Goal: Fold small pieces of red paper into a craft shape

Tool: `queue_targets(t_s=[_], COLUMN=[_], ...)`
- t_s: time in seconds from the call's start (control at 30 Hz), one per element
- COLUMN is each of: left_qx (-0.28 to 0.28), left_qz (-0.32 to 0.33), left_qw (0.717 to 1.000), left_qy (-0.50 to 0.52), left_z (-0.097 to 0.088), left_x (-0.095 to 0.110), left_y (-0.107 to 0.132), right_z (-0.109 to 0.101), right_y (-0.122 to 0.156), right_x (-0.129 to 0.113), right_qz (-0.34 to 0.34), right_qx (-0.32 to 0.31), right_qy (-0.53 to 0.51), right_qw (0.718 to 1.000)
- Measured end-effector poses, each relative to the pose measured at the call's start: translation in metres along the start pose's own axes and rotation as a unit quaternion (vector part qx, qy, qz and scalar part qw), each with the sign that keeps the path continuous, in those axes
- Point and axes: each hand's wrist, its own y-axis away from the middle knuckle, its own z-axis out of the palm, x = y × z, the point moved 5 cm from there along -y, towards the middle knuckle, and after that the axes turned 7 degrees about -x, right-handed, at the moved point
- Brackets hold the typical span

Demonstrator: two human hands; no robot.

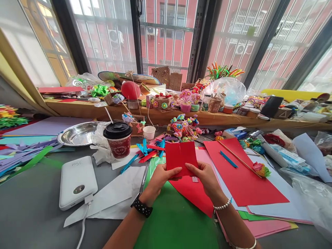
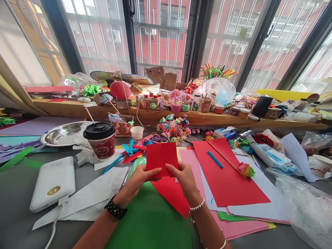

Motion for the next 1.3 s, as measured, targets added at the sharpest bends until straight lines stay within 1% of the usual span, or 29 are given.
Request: queue_targets(t_s=[0.1, 0.33, 0.5, 0.73, 0.9, 1.07, 1.17, 1.3], left_qx=[0.011, 0.025, 0.038, 0.045, 0.035, 0.007, -0.008, -0.005], left_qz=[0.013, 0.057, 0.058, 0.070, 0.072, 0.068, 0.059, 0.060], left_qw=[1.000, 0.998, 0.998, 0.996, 0.997, 0.998, 0.998, 0.998], left_qy=[-0.006, 0.006, 0.009, -0.014, -0.009, -0.012, -0.018, -0.020], left_z=[-0.0001, 0.0025, 0.0027, 0.0014, 0.0031, 0.0042, 0.0040, 0.0036], left_x=[0.0029, 0.0034, 0.0021, 0.0028, 0.0035, 0.0064, 0.0067, 0.0054], left_y=[0.0014, 0.0029, 0.0029, 0.0021, 0.0026, 0.0034, 0.0030, 0.0022], right_z=[-0.0003, 0.0001, 0.0004, 0.0004, 0.0003, 0.0002, 0.0016, 0.0026], right_y=[0.0009, 0.0003, -0.0001, -0.0006, -0.0001, 0.0012, 0.0019, 0.0027], right_x=[0.0015, 0.0042, 0.0050, 0.0049, 0.0045, 0.0016, -0.0003, 0.0023], right_qz=[0.014, 0.035, 0.034, 0.020, 0.022, 0.036, 0.044, 0.060], right_qx=[-0.003, 0.015, 0.012, 0.001, 0.001, 0.007, -0.008, -0.015], right_qy=[0.002, -0.037, -0.048, -0.051, -0.053, -0.048, -0.036, -0.031], right_qw=[1.000, 0.999, 0.998, 0.999, 0.998, 0.998, 0.998, 0.998])
